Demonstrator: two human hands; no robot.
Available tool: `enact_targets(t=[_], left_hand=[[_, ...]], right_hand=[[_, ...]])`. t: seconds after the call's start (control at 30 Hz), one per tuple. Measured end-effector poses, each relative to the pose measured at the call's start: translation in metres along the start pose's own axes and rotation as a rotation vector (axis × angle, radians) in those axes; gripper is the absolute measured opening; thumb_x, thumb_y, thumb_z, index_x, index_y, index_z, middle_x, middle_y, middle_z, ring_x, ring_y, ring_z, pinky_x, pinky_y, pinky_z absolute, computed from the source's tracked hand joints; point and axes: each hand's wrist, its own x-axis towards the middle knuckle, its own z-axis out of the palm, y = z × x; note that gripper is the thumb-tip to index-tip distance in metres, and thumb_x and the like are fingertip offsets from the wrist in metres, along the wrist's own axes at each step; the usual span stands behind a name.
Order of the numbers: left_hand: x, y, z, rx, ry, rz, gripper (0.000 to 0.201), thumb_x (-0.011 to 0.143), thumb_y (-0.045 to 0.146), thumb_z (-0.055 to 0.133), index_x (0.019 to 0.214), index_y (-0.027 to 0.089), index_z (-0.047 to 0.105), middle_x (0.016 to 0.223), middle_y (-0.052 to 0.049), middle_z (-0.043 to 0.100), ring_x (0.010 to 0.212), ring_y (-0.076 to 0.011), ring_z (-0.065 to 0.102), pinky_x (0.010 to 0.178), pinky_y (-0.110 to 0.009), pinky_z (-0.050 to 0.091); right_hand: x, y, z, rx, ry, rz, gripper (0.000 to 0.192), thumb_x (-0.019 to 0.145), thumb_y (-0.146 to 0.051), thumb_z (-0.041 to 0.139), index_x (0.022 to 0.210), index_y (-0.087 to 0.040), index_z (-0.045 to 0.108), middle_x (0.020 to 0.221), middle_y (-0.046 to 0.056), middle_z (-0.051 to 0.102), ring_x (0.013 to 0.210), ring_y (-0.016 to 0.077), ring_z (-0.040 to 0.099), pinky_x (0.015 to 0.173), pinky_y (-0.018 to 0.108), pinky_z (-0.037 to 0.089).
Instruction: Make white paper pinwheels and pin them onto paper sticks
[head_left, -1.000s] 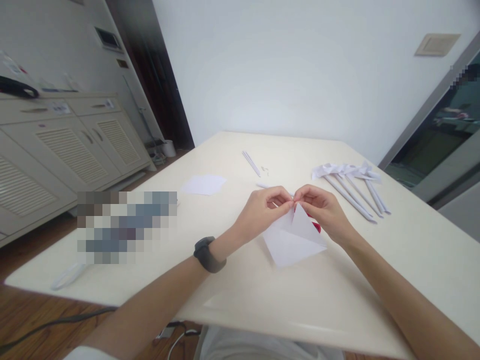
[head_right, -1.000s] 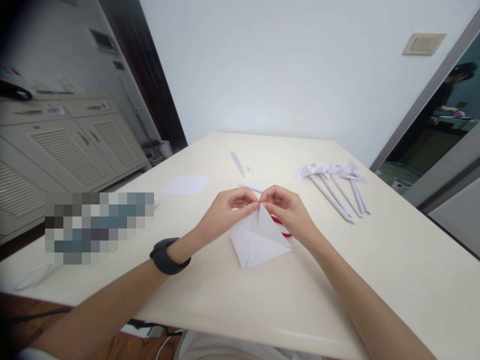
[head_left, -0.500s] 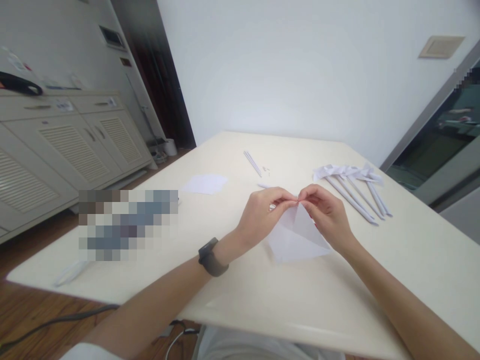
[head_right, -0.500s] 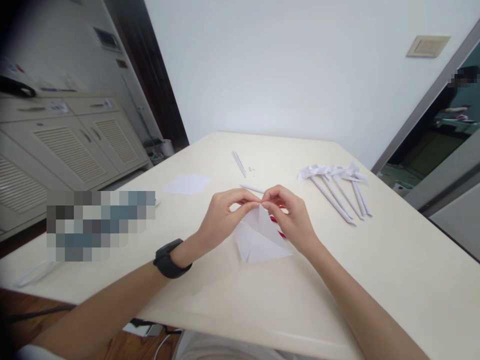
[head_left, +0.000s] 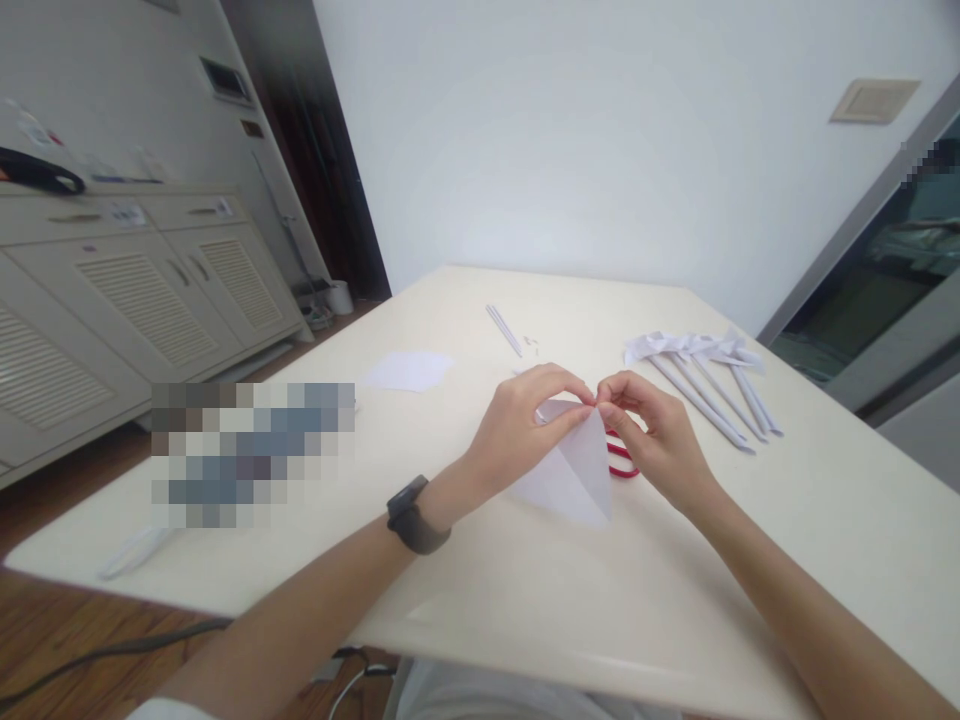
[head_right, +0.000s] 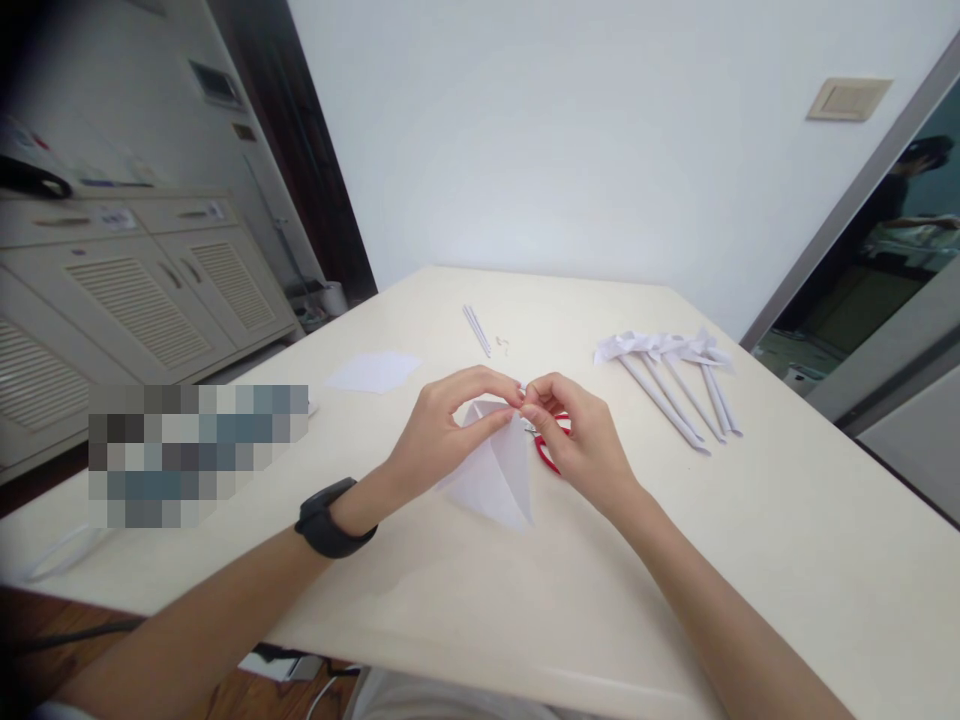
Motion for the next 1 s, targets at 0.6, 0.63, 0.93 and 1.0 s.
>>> enact_targets(t=[0.6, 0.63, 0.93, 1.0], left_hand=[[0.004, -0.012, -0.003, -0.012, 0.045, -0.127, 0.01, 0.077, 0.014, 0.055, 0.076, 0.019, 0.063, 0.081, -0.001, 0.065, 0.081, -0.0143, 0.058, 0.077, -0.029, 0.047], [0.005, -0.015, -0.003, -0.041, 0.052, -0.153, 0.009, 0.076, 0.015, 0.055, 0.076, 0.019, 0.063, 0.082, -0.001, 0.065, 0.082, -0.0142, 0.059, 0.078, -0.029, 0.047], [0.008, -0.024, -0.006, -0.283, 0.077, -0.271, 0.01, 0.077, 0.024, 0.057, 0.077, 0.016, 0.062, 0.083, -0.003, 0.062, 0.083, -0.0139, 0.059, 0.082, -0.028, 0.048], [0.009, -0.022, -0.007, -0.319, 0.07, -0.3, 0.011, 0.076, 0.025, 0.058, 0.077, 0.016, 0.061, 0.084, -0.003, 0.062, 0.083, -0.0141, 0.059, 0.079, -0.028, 0.048]], right_hand=[[0.008, 0.024, -0.02, -0.367, -0.175, 0.213, 0.013, 0.081, -0.032, 0.052, 0.085, -0.021, 0.058, 0.087, 0.004, 0.061, 0.08, 0.0188, 0.057, 0.067, 0.031, 0.044], [0.007, 0.031, -0.021, -0.49, -0.209, 0.222, 0.015, 0.078, -0.031, 0.055, 0.088, -0.02, 0.059, 0.09, 0.006, 0.06, 0.084, 0.0212, 0.056, 0.07, 0.032, 0.043], [0.002, 0.049, -0.011, -0.71, -0.355, 0.304, 0.023, 0.078, -0.041, 0.051, 0.075, -0.018, 0.056, 0.085, 0.009, 0.059, 0.071, 0.021, 0.055, 0.061, 0.032, 0.04], [0.005, 0.047, -0.016, -0.676, -0.277, 0.342, 0.024, 0.076, -0.043, 0.053, 0.075, -0.019, 0.053, 0.084, 0.009, 0.06, 0.069, 0.0207, 0.055, 0.059, 0.032, 0.04]])
